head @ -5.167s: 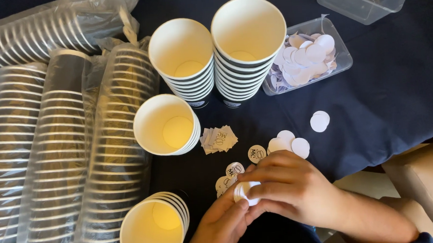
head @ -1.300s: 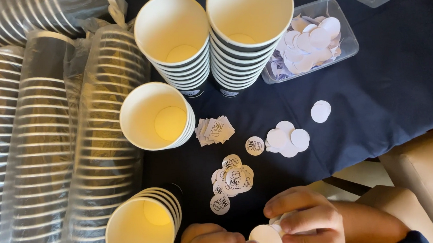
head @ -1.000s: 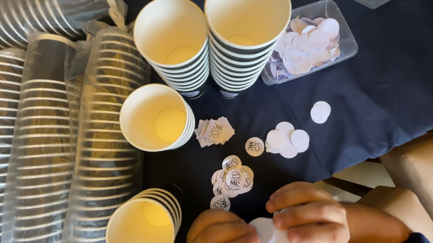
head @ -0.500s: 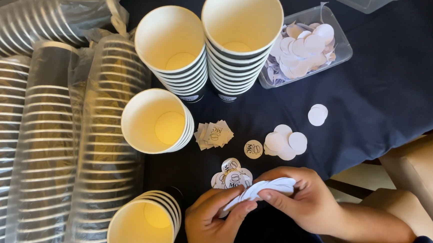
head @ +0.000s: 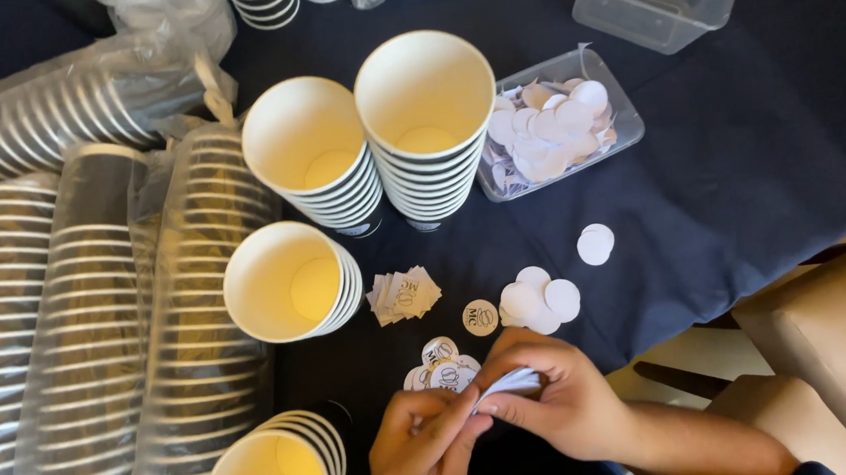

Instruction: Peeling small stickers and applying them to the sides of stacked paper coffee cups.

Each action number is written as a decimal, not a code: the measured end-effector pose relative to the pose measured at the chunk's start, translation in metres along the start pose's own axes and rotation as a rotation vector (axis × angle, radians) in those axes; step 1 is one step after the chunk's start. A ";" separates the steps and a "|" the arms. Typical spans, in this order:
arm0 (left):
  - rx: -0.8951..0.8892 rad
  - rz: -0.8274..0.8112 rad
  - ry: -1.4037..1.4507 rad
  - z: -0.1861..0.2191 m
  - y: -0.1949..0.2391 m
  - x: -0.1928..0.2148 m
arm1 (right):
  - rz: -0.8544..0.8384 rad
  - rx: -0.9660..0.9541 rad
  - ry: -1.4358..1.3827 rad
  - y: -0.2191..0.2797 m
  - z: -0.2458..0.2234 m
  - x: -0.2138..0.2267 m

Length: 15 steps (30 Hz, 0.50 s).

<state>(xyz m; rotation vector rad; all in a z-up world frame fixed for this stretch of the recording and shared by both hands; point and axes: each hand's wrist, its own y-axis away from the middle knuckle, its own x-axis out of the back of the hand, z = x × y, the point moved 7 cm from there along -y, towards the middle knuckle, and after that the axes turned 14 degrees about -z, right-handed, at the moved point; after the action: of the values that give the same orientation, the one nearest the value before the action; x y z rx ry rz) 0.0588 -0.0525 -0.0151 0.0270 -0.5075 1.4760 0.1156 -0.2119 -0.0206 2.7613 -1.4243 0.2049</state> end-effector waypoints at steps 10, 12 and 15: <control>-0.230 0.165 -0.146 -0.009 0.009 -0.003 | -0.020 -0.175 0.175 -0.024 -0.014 0.053; -0.489 0.075 -0.373 -0.008 0.024 -0.014 | 0.252 -0.117 0.541 -0.038 -0.029 0.098; -0.587 -0.171 -0.311 0.022 0.018 -0.017 | 0.319 -0.034 0.704 -0.075 -0.047 0.147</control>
<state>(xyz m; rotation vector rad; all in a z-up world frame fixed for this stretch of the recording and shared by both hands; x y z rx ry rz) 0.0344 -0.0737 -0.0071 -0.1619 -1.1487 1.1151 0.2558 -0.2834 0.0476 2.0610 -1.5817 1.0195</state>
